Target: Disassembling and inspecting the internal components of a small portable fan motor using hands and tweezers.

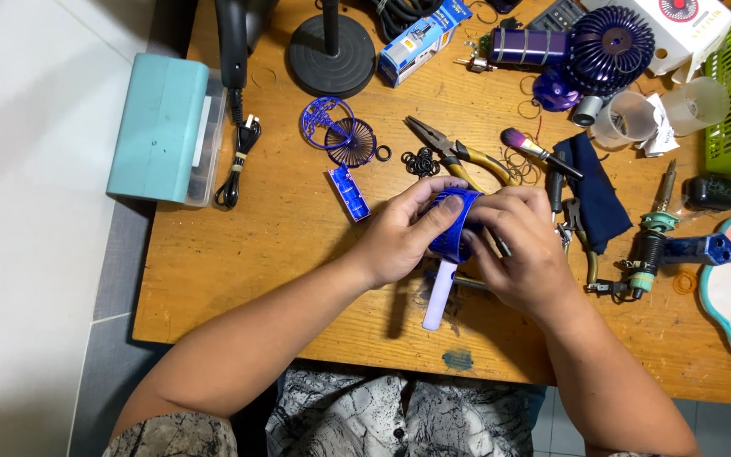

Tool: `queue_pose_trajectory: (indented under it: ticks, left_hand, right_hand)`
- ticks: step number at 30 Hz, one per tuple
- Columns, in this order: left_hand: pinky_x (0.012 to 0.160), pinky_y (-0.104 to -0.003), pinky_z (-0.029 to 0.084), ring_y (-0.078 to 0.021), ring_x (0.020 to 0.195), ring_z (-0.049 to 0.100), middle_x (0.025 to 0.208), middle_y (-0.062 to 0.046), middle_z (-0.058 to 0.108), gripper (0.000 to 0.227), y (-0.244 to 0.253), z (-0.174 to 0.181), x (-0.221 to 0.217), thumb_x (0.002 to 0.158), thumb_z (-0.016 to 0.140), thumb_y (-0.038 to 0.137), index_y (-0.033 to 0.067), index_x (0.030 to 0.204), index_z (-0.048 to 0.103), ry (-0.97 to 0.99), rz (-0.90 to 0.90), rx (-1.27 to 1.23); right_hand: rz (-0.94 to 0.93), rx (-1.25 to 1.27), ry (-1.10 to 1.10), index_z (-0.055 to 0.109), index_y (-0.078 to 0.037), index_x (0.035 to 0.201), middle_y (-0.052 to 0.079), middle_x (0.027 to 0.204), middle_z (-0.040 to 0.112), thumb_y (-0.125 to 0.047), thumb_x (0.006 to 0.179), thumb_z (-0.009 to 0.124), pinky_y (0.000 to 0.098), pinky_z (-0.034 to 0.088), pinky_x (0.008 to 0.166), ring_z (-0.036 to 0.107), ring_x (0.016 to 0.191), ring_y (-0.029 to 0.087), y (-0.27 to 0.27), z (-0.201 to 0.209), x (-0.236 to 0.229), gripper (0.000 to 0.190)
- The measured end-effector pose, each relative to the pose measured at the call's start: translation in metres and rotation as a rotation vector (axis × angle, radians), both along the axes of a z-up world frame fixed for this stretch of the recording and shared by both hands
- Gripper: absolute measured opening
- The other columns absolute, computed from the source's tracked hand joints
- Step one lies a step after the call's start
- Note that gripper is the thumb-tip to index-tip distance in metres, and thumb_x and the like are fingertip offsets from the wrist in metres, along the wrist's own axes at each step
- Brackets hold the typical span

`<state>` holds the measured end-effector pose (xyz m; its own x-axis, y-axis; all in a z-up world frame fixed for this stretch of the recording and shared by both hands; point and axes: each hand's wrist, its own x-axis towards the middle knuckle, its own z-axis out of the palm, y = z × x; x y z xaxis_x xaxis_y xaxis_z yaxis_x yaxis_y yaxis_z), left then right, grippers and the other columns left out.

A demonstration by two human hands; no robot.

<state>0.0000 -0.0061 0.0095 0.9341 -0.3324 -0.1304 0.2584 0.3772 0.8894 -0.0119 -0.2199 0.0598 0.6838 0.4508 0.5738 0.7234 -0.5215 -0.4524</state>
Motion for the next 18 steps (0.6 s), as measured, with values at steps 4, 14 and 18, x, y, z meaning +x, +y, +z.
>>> queue_pose_trajectory:
  ticks: [4, 14, 18]
  left_hand:
    - [0.079, -0.039, 0.075, -0.0147, 0.101, 0.077, 0.106, -0.009, 0.080, 0.050, 0.000, 0.010, -0.002, 0.114, 0.076, 0.046, 0.0122, 0.151, 0.073, 0.019, 0.007, 0.065]
    - [0.086, -0.030, 0.062, -0.0195, 0.101, 0.075, 0.114, -0.008, 0.078, 0.047, 0.002, 0.015, -0.014, 0.117, 0.058, 0.052, 0.0125, 0.135, 0.076, 0.055, -0.199, -0.093]
    - [0.090, -0.027, 0.063, -0.0113, 0.103, 0.075, 0.117, -0.005, 0.081, 0.040, -0.001, 0.010, -0.021, 0.121, 0.060, 0.044, 0.0095, 0.131, 0.079, 0.032, -0.336, -0.172]
  right_hand:
    - [-0.004, 0.024, 0.036, 0.086, -0.005, 0.113, 0.013, 0.109, 0.082, -0.001, 0.100, 0.088, 0.0483, 0.058, 0.101, 0.071, 0.106, 0.038, -0.005, -0.004, 0.001, 0.014]
    - [-0.152, -0.053, 0.316, 0.082, 0.002, 0.126, 0.016, 0.119, 0.080, -0.005, 0.119, 0.081, 0.0370, 0.053, 0.090, 0.069, 0.099, 0.024, -0.005, 0.038, 0.059, 0.010]
    - [0.020, -0.253, 0.319, 0.084, 0.002, 0.123, 0.019, 0.121, 0.085, -0.012, 0.116, 0.082, 0.0517, 0.060, 0.097, 0.078, 0.110, 0.036, 0.039, 0.037, 0.115, 0.016]
